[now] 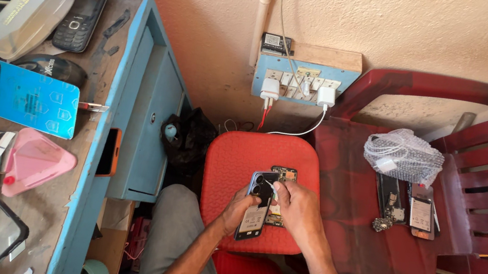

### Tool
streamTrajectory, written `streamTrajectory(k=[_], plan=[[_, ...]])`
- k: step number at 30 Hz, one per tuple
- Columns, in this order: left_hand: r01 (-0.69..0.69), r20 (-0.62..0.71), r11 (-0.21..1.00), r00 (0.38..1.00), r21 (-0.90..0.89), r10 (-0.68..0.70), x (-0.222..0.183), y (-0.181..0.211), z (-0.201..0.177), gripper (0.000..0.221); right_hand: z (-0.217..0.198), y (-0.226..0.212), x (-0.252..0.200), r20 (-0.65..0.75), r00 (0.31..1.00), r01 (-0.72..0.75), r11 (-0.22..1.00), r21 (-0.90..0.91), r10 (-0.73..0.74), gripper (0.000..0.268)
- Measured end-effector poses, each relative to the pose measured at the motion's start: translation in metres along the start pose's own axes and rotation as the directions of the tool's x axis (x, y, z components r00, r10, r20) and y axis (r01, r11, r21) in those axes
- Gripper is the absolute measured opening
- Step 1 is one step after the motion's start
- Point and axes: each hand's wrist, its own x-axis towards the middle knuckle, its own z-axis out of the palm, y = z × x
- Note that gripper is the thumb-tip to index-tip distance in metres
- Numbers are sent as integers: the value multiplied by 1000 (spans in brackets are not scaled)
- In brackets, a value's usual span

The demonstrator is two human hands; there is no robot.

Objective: The person disassembles a smartphone by removing screws and separating the back cover. They then use a plastic tool to pry open the device and disconnect internal components. The person continues to manipulate the internal parts and reassemble the device.

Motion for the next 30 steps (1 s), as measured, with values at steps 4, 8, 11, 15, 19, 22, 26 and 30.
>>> streamTrajectory(k=[4, 8, 11, 15, 19, 22, 26, 30], plan=[[-13, 2, 999, 1000, -36, 13, -2, 1, 1, 52, 0, 3, 4, -72, 975, 208, 978, -20, -209, 26], [-15, 5, 999, 1000, -39, 16, -2, 2, 2, 53, 1, 3, 5, 41, 999, -9, 1000, -25, 10, 20], [-32, 7, 999, 999, 10, 32, 0, 3, 2, 51, 2, 2, 5, 9, 999, 45, 998, 48, -46, 27], [-31, 23, 999, 999, -34, 32, 0, 4, 2, 51, -1, -1, 6, 11, 999, 43, 998, 56, -43, 34], [-31, 34, 1000, 999, -4, 31, 0, 3, 2, 48, -1, -1, 7, 100, 989, -121, 980, 160, 106, 26], [-31, 39, 999, 999, 10, 31, 2, 4, 2, 48, -4, 0, 9, 95, 995, 3, 991, 132, -16, 40], [-46, 53, 999, 997, -25, 48, 1, 3, 1, 49, -4, 1, 9, 47, 998, -50, 990, 134, 44, 30], [-65, 26, 994, 998, 83, 63, -1, 3, 2, 50, -4, 3, 8, 76, 995, -74, 997, 27, 72, 28]])
